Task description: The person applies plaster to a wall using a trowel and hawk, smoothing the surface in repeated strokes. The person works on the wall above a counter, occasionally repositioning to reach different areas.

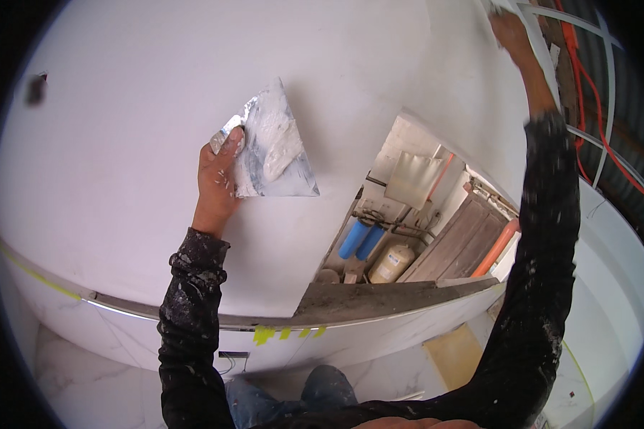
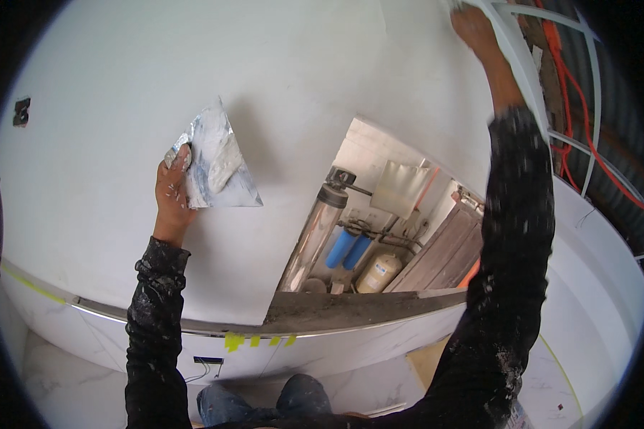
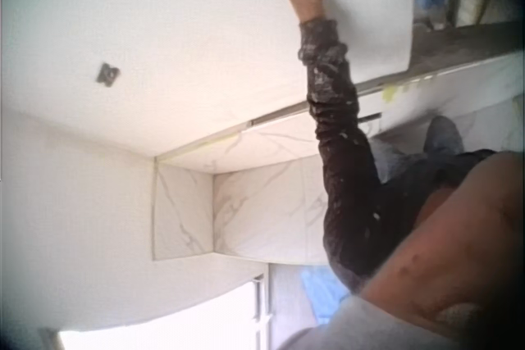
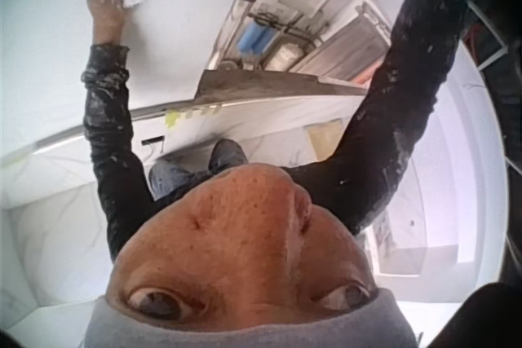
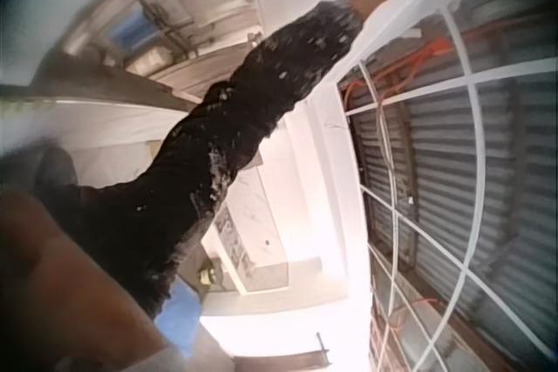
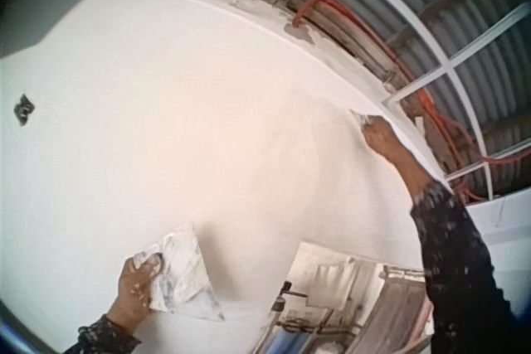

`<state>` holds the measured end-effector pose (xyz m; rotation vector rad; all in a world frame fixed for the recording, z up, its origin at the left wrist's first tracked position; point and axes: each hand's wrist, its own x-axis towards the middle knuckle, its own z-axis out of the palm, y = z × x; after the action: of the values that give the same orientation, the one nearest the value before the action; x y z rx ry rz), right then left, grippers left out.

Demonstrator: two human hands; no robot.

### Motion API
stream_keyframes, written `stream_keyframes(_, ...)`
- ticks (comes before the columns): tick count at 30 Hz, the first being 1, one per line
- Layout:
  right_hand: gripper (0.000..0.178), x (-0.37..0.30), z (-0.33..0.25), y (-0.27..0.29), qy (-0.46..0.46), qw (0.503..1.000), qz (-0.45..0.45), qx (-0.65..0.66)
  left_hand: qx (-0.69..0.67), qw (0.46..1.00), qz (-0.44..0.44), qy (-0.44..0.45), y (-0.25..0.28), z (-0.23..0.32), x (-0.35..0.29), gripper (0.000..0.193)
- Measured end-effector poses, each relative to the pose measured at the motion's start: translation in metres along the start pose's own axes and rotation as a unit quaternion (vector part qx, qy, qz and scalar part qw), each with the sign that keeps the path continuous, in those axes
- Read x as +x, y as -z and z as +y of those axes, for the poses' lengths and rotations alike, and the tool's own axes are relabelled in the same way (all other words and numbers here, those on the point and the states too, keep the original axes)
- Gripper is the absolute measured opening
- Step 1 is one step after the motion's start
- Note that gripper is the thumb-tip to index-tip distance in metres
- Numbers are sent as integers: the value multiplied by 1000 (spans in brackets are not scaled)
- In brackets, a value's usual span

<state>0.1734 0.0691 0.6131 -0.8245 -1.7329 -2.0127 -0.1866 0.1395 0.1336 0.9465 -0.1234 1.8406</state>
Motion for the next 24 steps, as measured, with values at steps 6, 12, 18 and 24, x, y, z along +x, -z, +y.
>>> stream_keyframes(6, 33, 83, -54, -22, -104, 938, 32, 330, 34, 999, -15, -39, 8, -6, -1, 37)
stream_keyframes(12, 35, -24, -228, 32, -194, 961, -196, 6, 110, 988, -56, -89, 12, -7, -2, 35)
stream_keyframes(18, 46, -161, -247, 61, -110, 977, -151, 103, 69, 997, -12, -20, 16, 5, -21, 38)
stream_keyframes(24, 25, -19, -87, 52, -85, 995, -44, 6, -32, 996, 72, 50, 21, 7, -85, 33)
